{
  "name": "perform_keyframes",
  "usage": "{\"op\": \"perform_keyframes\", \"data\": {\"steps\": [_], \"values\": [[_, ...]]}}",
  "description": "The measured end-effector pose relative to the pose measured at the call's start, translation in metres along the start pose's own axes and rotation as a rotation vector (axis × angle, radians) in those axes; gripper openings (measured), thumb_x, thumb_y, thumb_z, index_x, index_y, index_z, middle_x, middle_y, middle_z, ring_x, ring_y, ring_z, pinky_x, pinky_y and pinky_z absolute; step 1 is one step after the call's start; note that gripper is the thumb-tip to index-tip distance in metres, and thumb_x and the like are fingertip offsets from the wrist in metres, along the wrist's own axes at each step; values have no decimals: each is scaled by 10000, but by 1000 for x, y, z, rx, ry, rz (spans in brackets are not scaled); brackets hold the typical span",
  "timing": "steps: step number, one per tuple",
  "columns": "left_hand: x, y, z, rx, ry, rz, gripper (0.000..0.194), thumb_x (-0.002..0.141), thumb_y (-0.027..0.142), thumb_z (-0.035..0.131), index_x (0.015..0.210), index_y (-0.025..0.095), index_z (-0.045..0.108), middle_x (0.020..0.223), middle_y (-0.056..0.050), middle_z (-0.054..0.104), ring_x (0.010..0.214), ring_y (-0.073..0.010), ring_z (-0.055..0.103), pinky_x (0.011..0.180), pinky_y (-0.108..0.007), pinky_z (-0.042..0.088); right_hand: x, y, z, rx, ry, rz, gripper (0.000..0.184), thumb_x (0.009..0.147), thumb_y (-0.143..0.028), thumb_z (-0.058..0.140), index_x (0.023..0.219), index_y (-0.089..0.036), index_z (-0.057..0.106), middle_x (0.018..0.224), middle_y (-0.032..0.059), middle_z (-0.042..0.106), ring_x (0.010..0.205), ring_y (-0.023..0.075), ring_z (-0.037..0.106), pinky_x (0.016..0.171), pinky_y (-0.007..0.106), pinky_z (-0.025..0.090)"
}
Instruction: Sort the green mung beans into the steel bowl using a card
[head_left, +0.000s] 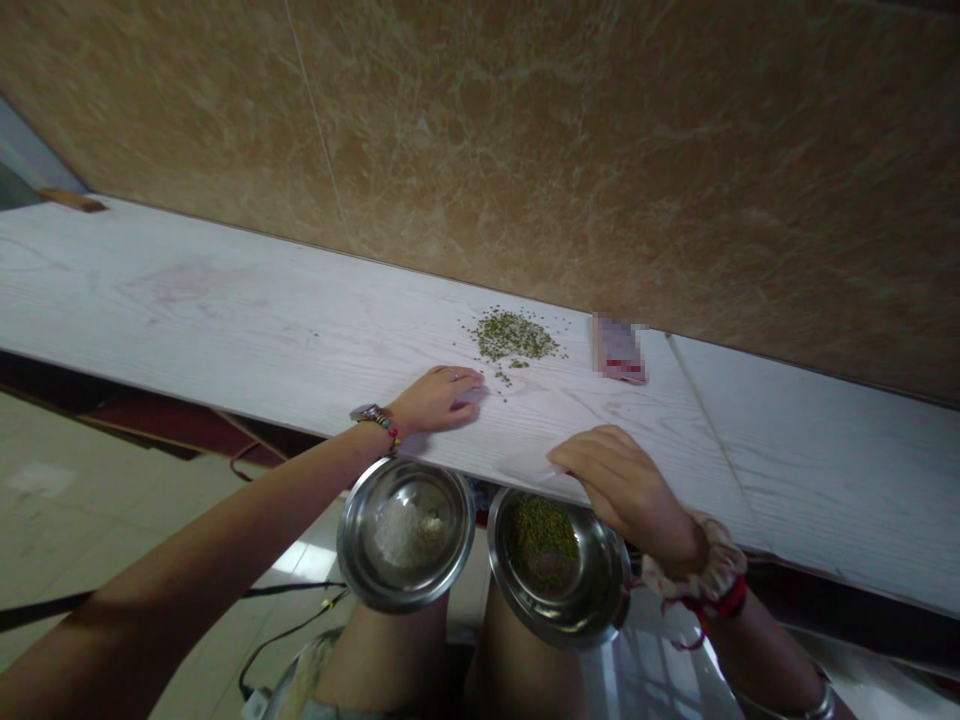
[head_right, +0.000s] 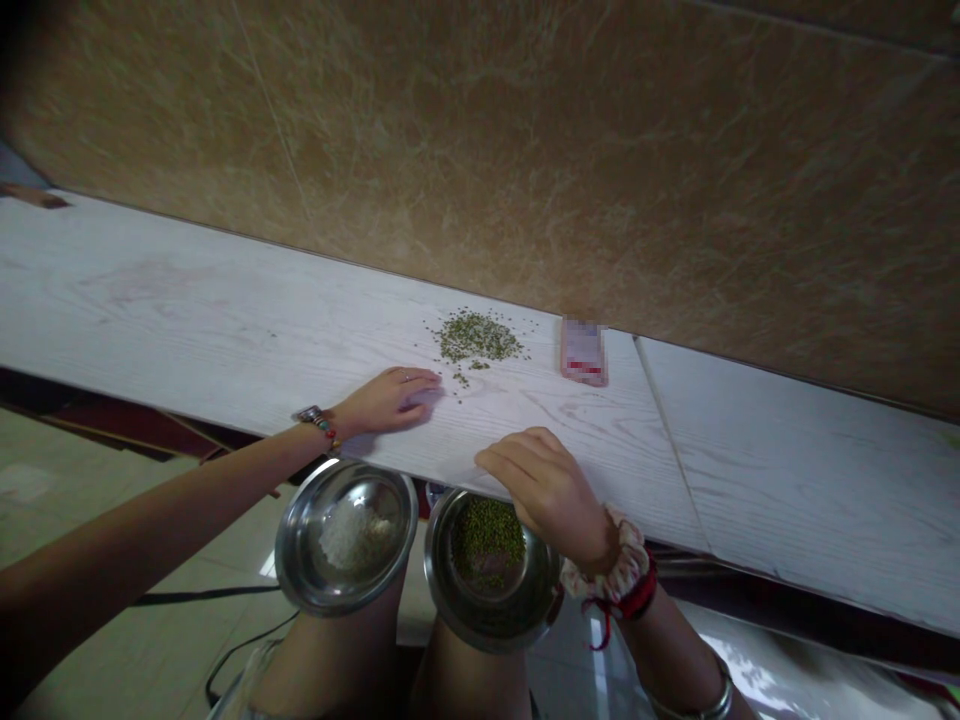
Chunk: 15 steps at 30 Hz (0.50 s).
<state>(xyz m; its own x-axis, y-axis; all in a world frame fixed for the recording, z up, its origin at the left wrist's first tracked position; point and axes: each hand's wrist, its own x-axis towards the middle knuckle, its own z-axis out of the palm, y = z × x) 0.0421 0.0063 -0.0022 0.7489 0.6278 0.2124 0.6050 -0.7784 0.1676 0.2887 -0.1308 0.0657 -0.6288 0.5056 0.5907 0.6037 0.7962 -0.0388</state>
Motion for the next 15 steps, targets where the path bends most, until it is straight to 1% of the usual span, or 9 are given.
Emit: {"op": "perform_keyframes", "data": {"steps": [4,8,11,13,15], "values": [[0,0,1,-6,2,5,341,859,311,475,1151,154,556,1266,-103,586,1149,-215,551,991,-357,398,-4,2,-7,48,-43,-28,229,835,-34,428,935,-161,590,810,31,691,768,138,609,723,290,472],[0,0,3,-21,24,-5,340,853,309,470,1150,166,553,1258,-90,594,1137,-216,558,991,-367,398,-10,3,-21,70,-93,3,179,869,-103,441,925,-186,590,780,23,681,724,137,607,696,300,470],[0,1,3,-21,43,-59,357,845,309,472,1167,174,545,1268,-85,586,1159,-222,543,1000,-379,391,-11,5,-22,27,-50,36,203,854,-81,456,949,-192,598,794,25,687,743,147,612,714,314,474],[0,2,2,-18,55,-112,373,844,318,471,1181,172,540,1287,-89,572,1196,-228,515,1014,-388,379,-8,8,-16,-36,7,65,230,842,-54,465,963,-192,604,807,28,691,764,152,614,723,317,473],[0,3,1,-18,58,-153,386,846,330,469,1192,172,536,1306,-93,557,1217,-232,497,1026,-394,366,-4,11,-5,-113,61,81,238,841,-44,469,973,-187,607,812,36,694,768,157,614,720,319,469]]}}
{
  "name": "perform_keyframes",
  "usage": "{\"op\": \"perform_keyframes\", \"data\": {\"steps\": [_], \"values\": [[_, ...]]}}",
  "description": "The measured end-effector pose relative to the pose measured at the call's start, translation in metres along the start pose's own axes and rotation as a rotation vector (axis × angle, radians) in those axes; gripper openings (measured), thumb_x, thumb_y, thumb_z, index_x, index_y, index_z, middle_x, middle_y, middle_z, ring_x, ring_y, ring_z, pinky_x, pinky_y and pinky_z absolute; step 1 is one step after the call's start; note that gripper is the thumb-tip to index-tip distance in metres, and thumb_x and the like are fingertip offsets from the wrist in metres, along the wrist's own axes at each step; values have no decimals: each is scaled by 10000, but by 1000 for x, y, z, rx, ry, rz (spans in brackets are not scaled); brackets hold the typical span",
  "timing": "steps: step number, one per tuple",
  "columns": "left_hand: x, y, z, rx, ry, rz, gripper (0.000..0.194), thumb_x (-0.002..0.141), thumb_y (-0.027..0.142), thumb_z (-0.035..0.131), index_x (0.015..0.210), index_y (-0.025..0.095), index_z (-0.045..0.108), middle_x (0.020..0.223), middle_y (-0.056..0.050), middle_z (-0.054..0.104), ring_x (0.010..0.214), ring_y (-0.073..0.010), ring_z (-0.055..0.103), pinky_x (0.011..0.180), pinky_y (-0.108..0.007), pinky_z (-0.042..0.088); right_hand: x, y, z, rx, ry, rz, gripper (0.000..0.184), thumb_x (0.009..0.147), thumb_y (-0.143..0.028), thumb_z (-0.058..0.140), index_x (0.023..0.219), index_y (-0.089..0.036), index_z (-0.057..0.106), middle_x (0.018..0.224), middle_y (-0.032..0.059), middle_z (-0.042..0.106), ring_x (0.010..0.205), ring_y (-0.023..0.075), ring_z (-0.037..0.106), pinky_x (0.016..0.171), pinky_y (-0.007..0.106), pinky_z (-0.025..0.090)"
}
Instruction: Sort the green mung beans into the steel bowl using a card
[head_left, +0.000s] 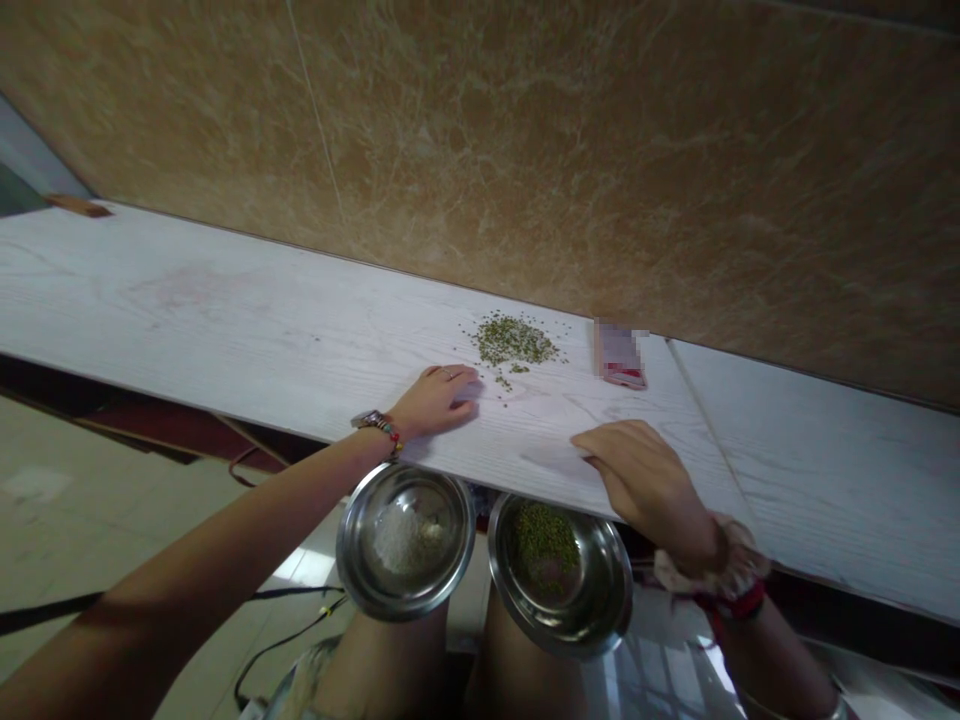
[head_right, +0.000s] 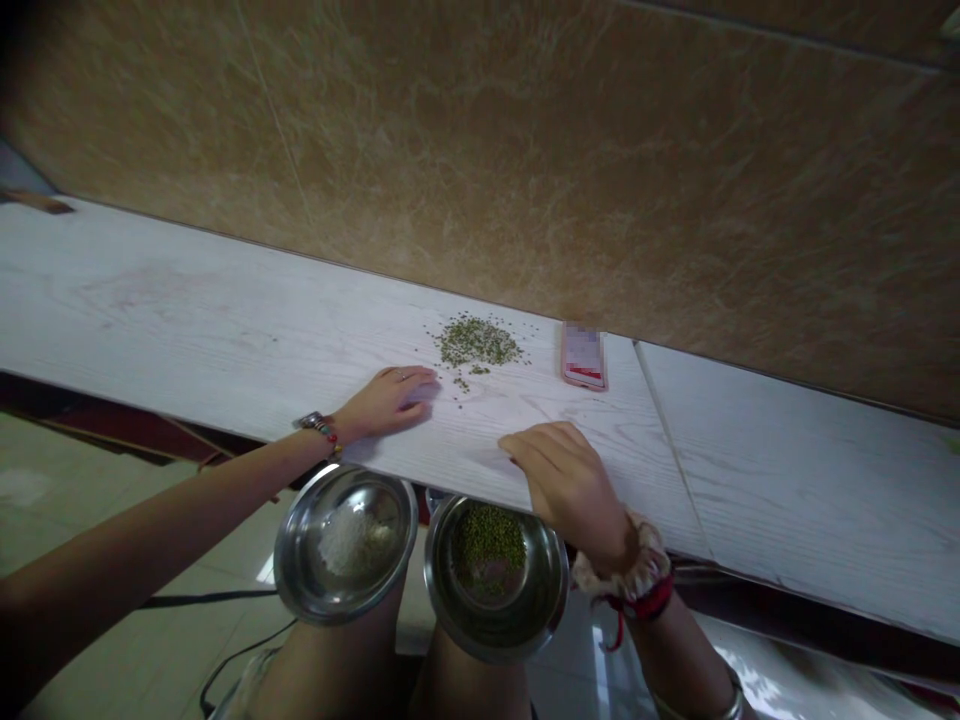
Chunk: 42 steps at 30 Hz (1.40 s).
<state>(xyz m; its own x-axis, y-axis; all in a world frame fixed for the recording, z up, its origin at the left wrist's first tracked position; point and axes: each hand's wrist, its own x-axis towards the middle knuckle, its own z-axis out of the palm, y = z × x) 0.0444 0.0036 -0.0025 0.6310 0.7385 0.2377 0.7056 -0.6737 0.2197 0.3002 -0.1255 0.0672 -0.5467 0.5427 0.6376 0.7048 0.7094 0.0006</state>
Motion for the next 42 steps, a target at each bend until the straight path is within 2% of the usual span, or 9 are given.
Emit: {"op": "perform_keyframes", "data": {"steps": [3,6,16,25,31,36,39,42], "values": [[0,1,-1,-4,-10,-28,394,838,328,476,1195,171,537,1313,-89,552,1220,-234,492,1036,-392,355,7,2,19,-99,65,-23,235,841,-34,464,967,-166,612,801,50,695,757,164,610,699,314,461],[0,1,-2,-4,-11,-40,380,831,316,481,1183,187,545,1304,-72,559,1208,-226,501,1035,-380,357,11,0,29,-154,77,-56,285,826,-10,429,963,-168,621,796,47,694,754,162,608,695,310,454],[1,0,-1,-8,3,-43,377,833,321,481,1173,177,556,1275,-75,582,1181,-227,525,1027,-380,374,1,-11,24,-141,33,-73,277,801,11,427,963,-128,604,791,63,679,756,169,566,710,307,447],[1,-1,1,-10,2,-39,409,831,332,480,1189,148,550,1289,-99,571,1200,-236,513,1028,-395,380,8,15,48,-349,107,-14,250,846,-14,418,907,-147,621,769,54,681,733,160,566,699,293,410],[1,-2,2,-7,14,-33,381,835,336,468,1160,165,570,1274,-91,584,1196,-227,519,1027,-389,382,8,33,50,-445,117,37,227,853,-28,435,920,-139,621,757,55,679,719,167,554,674,296,386],[1,-3,3,-5,20,-35,389,831,330,482,1184,184,557,1292,-77,572,1196,-227,518,1023,-393,385,8,18,45,-366,156,0,214,850,-28,459,961,-127,613,791,68,687,773,166,563,724,297,400],[1,-3,2,-4,12,-38,392,837,332,477,1189,175,554,1295,-80,569,1195,-231,518,1022,-393,385,10,7,46,-322,139,-40,232,846,-24,454,971,-133,616,794,64,689,778,164,566,733,302,404],[1,-2,2,-6,6,-39,391,836,328,478,1187,172,554,1295,-85,568,1196,-234,517,1020,-395,388,11,8,49,-330,113,-46,253,845,-19,433,963,-138,622,786,61,687,760,164,563,725,304,404]]}}
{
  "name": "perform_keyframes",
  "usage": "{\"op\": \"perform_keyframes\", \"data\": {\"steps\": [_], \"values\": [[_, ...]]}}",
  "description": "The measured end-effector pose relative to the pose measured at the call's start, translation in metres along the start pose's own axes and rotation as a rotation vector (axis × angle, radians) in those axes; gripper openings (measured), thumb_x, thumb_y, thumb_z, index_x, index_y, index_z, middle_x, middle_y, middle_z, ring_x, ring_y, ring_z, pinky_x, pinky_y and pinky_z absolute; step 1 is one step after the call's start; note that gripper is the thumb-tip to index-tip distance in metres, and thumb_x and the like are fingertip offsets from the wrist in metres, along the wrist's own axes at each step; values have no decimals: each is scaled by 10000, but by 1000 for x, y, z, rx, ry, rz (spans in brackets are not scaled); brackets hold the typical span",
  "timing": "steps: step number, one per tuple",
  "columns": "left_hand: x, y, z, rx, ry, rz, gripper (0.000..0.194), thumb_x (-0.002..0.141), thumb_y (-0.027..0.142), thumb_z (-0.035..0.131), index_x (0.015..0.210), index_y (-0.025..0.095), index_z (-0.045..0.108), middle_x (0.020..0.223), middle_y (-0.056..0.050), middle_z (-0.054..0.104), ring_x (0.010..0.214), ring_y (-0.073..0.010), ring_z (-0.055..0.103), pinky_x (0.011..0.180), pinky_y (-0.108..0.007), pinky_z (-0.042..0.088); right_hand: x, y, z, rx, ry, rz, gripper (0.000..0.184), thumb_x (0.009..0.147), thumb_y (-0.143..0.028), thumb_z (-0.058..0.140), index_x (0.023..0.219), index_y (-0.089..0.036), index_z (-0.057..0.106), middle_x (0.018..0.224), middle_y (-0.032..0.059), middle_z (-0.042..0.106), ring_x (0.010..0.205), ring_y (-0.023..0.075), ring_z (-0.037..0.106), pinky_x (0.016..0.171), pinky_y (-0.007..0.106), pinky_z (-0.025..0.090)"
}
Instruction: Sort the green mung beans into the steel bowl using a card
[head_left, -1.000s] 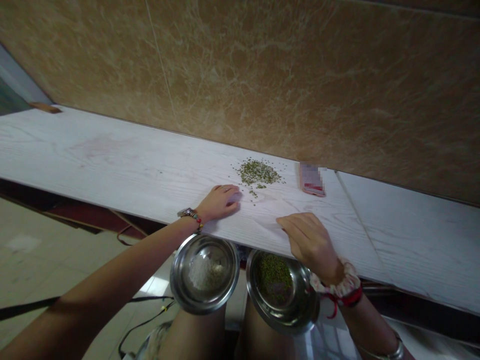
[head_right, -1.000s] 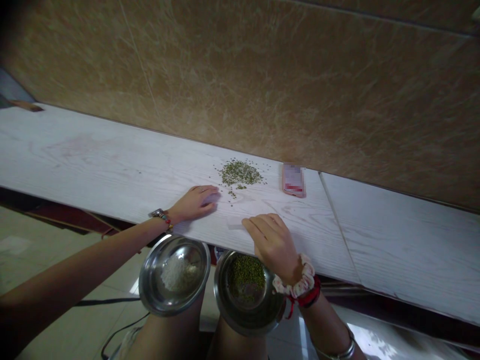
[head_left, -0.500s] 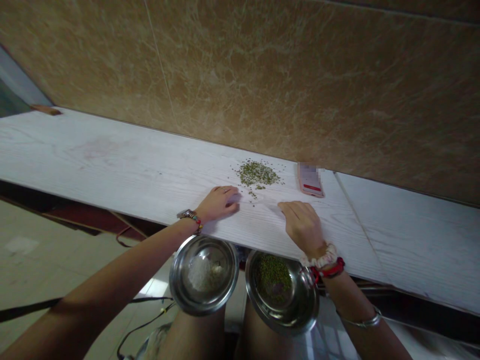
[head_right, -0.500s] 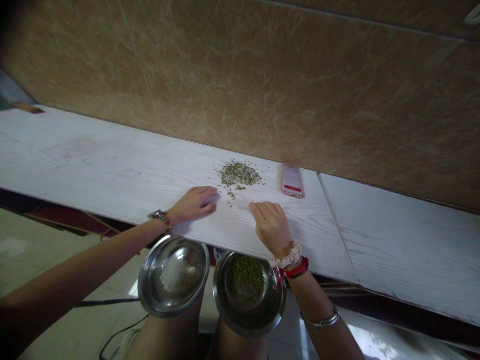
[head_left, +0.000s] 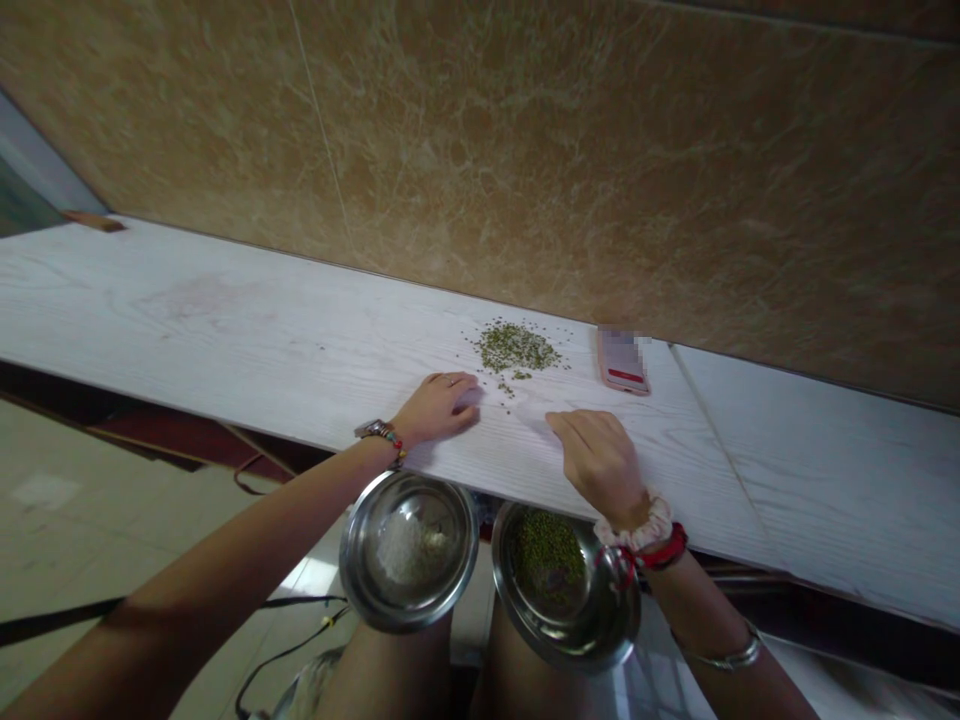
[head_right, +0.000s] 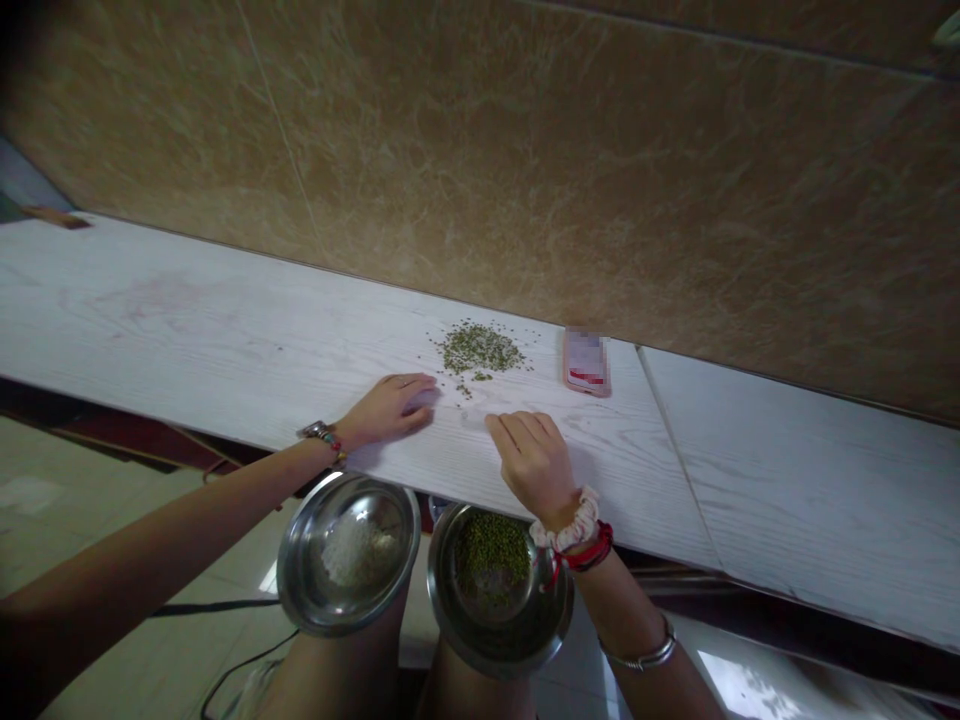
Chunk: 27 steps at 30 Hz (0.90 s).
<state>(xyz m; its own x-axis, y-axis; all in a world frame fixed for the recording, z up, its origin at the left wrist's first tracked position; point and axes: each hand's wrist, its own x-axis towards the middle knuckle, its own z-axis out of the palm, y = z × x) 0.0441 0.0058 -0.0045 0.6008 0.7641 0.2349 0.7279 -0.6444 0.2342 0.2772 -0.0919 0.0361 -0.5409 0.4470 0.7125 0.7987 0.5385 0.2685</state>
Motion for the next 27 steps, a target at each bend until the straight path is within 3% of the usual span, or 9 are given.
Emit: {"op": "perform_keyframes", "data": {"steps": [8,16,27], "values": [[1,2,-2,-5,-3,-9,380,837,329,470,1174,174,552,1284,-92,574,1190,-236,522,1015,-398,392,-1,29,17,-154,5,58,230,866,-47,433,916,-137,638,731,55,668,687,168,548,659,306,385],[1,2,-2,-20,-4,-8,365,835,293,466,1165,162,553,1279,-92,576,1191,-224,522,1025,-385,379,-4,48,28,-115,102,209,216,895,-125,446,963,-174,645,745,48,677,718,179,583,697,317,403],[1,-1,0,20,61,-240,376,863,271,439,1203,141,534,1337,-137,518,1267,-259,439,1050,-451,328,2,63,64,9,91,183,251,886,-92,420,911,-170,657,812,62,706,782,174,602,744,321,397]]}}
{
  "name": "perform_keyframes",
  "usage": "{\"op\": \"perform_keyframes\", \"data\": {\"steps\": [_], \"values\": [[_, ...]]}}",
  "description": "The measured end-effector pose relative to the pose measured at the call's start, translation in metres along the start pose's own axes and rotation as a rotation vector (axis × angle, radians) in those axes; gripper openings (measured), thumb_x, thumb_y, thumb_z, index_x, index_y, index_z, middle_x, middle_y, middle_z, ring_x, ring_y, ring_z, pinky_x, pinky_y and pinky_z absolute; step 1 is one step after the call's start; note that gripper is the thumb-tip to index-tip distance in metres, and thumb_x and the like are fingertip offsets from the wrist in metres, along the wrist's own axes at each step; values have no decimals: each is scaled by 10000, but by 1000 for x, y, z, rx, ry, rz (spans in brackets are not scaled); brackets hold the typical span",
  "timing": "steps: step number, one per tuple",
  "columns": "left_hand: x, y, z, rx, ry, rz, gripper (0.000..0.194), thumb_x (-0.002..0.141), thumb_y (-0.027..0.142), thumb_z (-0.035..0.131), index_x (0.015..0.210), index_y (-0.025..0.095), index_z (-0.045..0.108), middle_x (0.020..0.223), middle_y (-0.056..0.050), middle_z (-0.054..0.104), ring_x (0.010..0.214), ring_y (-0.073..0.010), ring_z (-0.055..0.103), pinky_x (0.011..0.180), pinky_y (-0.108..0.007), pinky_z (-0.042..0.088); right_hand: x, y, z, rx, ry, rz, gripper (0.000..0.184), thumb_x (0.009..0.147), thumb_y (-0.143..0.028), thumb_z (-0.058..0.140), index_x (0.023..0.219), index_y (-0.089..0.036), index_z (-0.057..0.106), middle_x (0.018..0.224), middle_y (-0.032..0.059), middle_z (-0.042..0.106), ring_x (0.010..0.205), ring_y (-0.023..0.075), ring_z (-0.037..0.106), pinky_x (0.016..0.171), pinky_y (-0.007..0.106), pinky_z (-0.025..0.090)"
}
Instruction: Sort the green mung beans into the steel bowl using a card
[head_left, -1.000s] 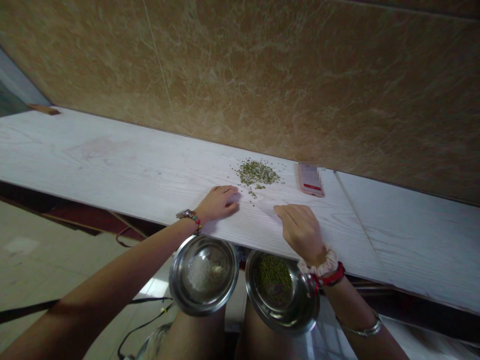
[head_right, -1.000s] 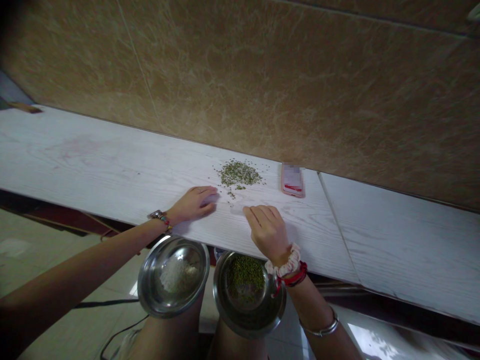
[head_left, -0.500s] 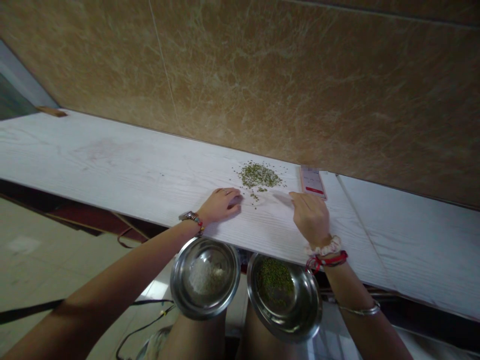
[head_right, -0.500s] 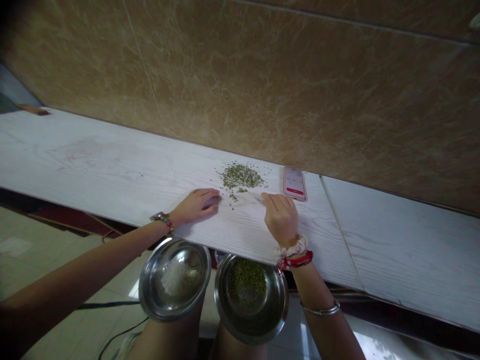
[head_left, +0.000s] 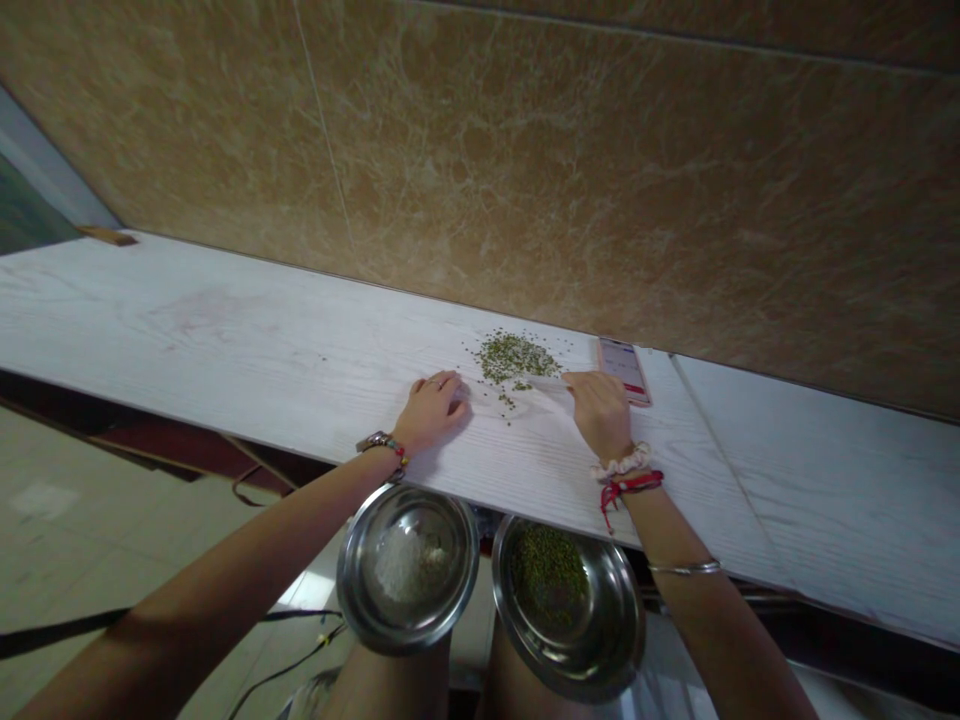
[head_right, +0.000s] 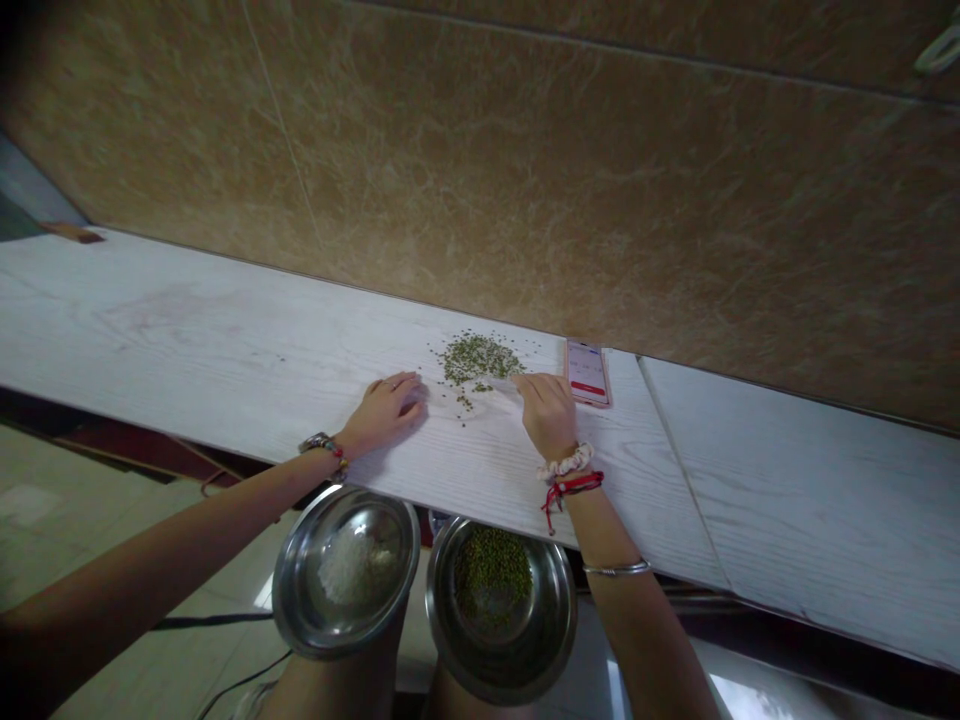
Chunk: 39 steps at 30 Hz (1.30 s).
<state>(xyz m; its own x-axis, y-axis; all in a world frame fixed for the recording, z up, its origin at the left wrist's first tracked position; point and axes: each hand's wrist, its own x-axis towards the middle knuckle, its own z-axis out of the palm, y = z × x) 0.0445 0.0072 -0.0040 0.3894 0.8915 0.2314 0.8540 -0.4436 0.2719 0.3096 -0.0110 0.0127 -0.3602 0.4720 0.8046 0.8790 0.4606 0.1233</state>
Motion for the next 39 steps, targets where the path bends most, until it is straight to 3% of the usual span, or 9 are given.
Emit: {"op": "perform_keyframes", "data": {"steps": [4,10,14,19,27,35,39], "values": [[1,-1,3,24,37,-12,348,859,268,437,1171,162,549,1319,-123,535,1249,-260,456,1035,-453,341,-3,-3,0,2,-19,-28,253,885,-81,421,892,-173,657,812,54,707,796,162,601,761,310,385],[-1,1,0,42,-7,-25,367,869,273,433,1178,111,544,1301,-156,543,1254,-274,449,1043,-449,331,-6,-7,-9,23,39,-86,229,883,-76,437,880,-171,646,784,42,700,780,147,600,779,302,380],[0,0,0,39,5,-2,345,866,267,425,1168,152,545,1308,-130,544,1244,-269,461,1033,-465,341,-5,-10,-4,20,3,-46,248,887,-83,427,902,-183,654,829,47,709,817,152,604,795,311,374],[0,-2,2,36,28,9,322,862,276,432,1139,174,560,1293,-116,557,1228,-268,476,1021,-470,354,-5,-15,-7,95,-20,-103,269,877,-65,421,894,-196,655,816,36,707,818,147,608,804,316,381],[-1,2,0,37,21,-15,327,860,267,442,1149,169,561,1307,-119,548,1239,-266,467,1031,-462,348,-5,-16,-18,86,73,-94,243,860,-44,439,893,-181,637,778,34,701,765,145,613,769,309,404],[-1,2,-2,35,-5,-31,353,858,245,441,1183,157,548,1320,-123,537,1259,-269,451,1048,-466,329,-7,-24,-33,161,102,-181,239,829,-15,468,912,-188,610,764,23,699,749,141,616,746,296,422],[-1,4,-3,41,-12,-42,355,865,250,449,1189,144,549,1325,-131,534,1262,-271,449,1053,-459,325,-9,-24,-32,67,132,-114,227,838,-20,466,916,-178,609,762,32,696,742,144,614,750,298,406]]}}
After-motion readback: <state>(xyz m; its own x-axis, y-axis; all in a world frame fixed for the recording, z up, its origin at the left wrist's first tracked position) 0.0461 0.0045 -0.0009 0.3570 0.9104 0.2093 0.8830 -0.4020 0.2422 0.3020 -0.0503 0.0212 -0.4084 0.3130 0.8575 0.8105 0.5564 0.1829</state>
